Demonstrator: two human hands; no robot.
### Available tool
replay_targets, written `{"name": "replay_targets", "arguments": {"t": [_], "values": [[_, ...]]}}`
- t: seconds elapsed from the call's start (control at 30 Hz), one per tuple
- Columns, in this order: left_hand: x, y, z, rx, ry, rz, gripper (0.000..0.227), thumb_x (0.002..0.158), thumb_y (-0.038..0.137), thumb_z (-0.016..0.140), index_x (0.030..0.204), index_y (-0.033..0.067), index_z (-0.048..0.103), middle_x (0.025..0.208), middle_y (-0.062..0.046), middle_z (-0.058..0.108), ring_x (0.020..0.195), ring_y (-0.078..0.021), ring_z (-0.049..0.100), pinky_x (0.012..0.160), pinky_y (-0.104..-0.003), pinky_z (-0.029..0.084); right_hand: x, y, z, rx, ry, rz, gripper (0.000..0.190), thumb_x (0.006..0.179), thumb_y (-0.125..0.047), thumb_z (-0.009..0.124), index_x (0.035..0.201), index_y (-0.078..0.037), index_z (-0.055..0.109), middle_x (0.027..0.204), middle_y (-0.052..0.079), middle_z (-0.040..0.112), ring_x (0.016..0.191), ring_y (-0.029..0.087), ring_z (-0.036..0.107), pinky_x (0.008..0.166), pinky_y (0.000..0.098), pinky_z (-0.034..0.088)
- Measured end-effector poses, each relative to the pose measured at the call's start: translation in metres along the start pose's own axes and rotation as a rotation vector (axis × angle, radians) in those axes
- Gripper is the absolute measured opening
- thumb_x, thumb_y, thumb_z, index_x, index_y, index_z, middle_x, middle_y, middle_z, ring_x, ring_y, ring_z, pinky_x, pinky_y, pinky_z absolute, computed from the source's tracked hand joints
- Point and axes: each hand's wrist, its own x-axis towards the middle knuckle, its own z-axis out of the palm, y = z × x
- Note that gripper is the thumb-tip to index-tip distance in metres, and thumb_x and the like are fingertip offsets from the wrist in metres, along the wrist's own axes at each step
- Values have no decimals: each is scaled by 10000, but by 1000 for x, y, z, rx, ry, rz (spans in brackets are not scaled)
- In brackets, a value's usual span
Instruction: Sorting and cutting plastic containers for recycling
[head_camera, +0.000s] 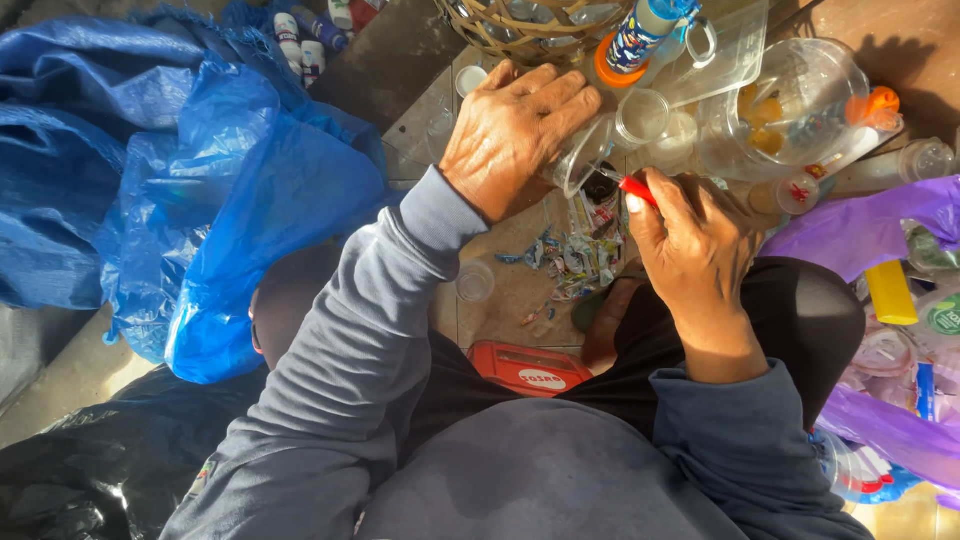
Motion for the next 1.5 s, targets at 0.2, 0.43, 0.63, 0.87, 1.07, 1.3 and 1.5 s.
{"name": "replay_targets", "arguments": {"t": [0.2,0.43,0.63,0.87,1.07,1.3,1.5], "values": [[2,2,-5,-69,-12,-11,702,705,226,921,1295,43,587,1304,-136,660,1127,-347,671,907,-481,503,0,4,-1,-2,10,-26,216,961,-113,800,1165,-43,778,910,113,690,693,309,616,640,408,474],[12,13,-22,-295,65,-42,489,718,141,905,1089,51,600,935,-89,654,833,-305,656,731,-404,477,-4,4,-1,28,13,-13,216,1001,-152,769,1172,-21,786,912,141,675,706,303,599,668,413,485],[9,6,-16,-351,13,-78,605,629,89,908,1097,4,536,914,-138,681,723,-349,653,629,-425,490,-11,8,2,282,28,102,161,1024,-33,742,1138,79,720,831,138,628,634,269,494,604,397,404],[4,12,-6,-571,-128,-105,756,582,130,906,1219,26,512,942,-130,762,721,-324,733,612,-388,537,1,-3,-8,738,56,276,296,891,55,855,1042,99,605,1200,240,688,1034,314,684,916,370,531],[6,14,-4,-823,-243,-114,725,616,242,1003,1133,73,525,1017,-65,714,827,-254,766,705,-368,618,3,7,-5,826,-88,82,211,833,26,871,998,48,741,1075,165,662,980,269,640,895,362,512],[7,16,-7,-957,-300,-106,689,635,253,1043,1080,69,551,941,-25,652,788,-169,689,741,-312,576,-2,9,-7,838,-90,97,222,808,140,847,950,45,706,1011,164,663,863,247,637,771,334,545],[8,19,-6,-967,-317,-64,621,710,263,1002,1088,34,566,957,-62,659,784,-192,675,727,-328,559,-1,7,-8,807,-101,92,222,795,195,794,923,60,673,954,162,654,791,240,614,700,329,511]]}}
